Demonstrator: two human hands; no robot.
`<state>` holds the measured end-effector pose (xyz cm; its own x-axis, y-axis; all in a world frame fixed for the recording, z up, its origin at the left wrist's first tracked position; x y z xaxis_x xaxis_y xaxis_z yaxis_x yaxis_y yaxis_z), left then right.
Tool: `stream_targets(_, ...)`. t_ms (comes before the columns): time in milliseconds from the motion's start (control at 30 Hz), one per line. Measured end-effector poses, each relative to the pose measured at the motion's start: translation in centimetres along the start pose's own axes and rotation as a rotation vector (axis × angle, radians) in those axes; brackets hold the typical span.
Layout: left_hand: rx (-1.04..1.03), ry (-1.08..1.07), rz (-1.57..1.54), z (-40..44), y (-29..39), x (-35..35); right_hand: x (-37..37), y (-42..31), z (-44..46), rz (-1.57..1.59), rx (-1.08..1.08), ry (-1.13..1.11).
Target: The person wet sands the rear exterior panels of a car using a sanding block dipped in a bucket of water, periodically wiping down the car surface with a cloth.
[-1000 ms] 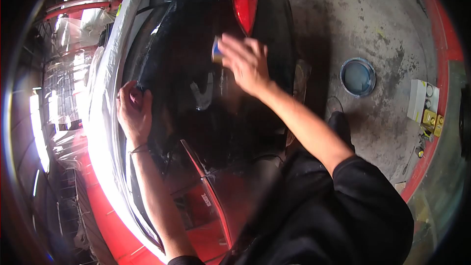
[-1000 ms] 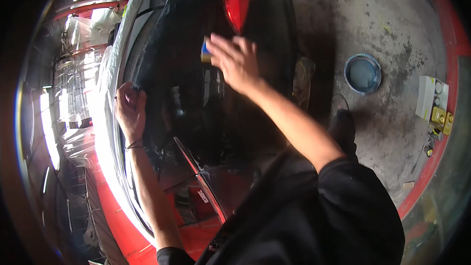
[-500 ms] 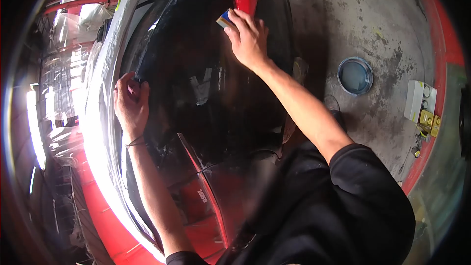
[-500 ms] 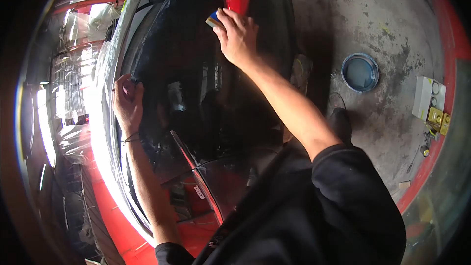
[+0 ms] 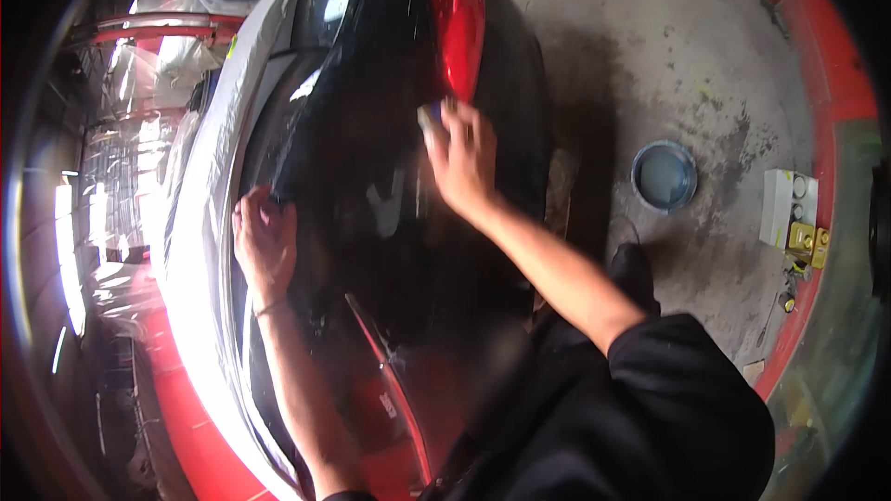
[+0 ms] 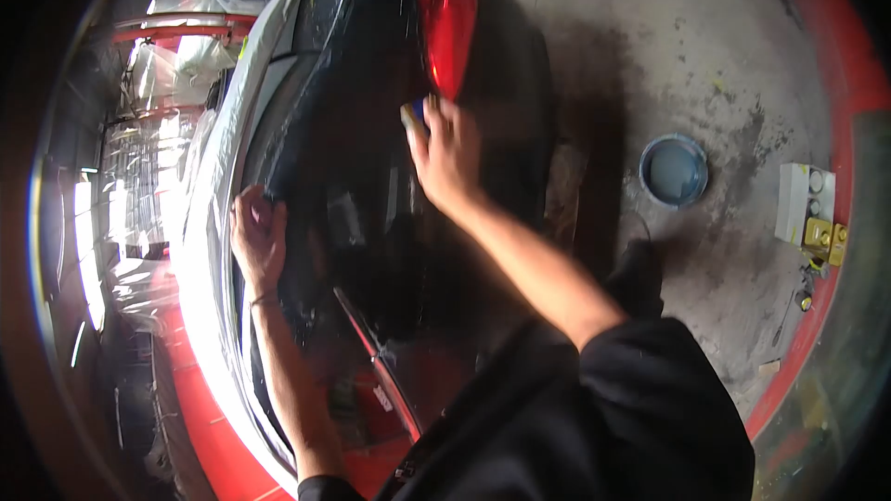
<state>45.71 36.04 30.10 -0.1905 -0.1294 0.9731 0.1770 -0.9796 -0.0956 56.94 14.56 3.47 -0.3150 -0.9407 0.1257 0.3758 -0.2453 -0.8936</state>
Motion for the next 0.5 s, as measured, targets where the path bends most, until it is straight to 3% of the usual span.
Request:
stream_targets(100,0.046,0.000,-0.009,-0.1,0.8,0.4,0.7,0.1,-1.8,-0.037,-0.048,-0.095)
stream_targets(167,-0.048,0.078,0.038,-0.3,-0.1,-0.1,-2.5,0.4,3.6,-0.068,-0.105,-0.071)
stream_targets(300,0.026,0.025,-0.016,-0.3,0.4,0.1,-7.1,2.4,9.8,-0.050,-0.021,0.004)
stream_targets(500,-0.010,0.102,-0.018,-0.4,0.7,0.0,-1.3,0.5,-0.1,-0.033,0.010,-0.165)
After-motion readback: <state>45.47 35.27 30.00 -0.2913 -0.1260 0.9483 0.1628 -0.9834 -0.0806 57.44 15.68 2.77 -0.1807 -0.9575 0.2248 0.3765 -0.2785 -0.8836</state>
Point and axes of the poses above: each hand's wrist, its own z-axis towards the middle knuckle, its own x-axis out of the back of the hand, y = z × x, the point moved 3 cm from there along z, towards the middle knuckle, and after that the axes turned 3 degrees about -x, right-handed, at the moved point
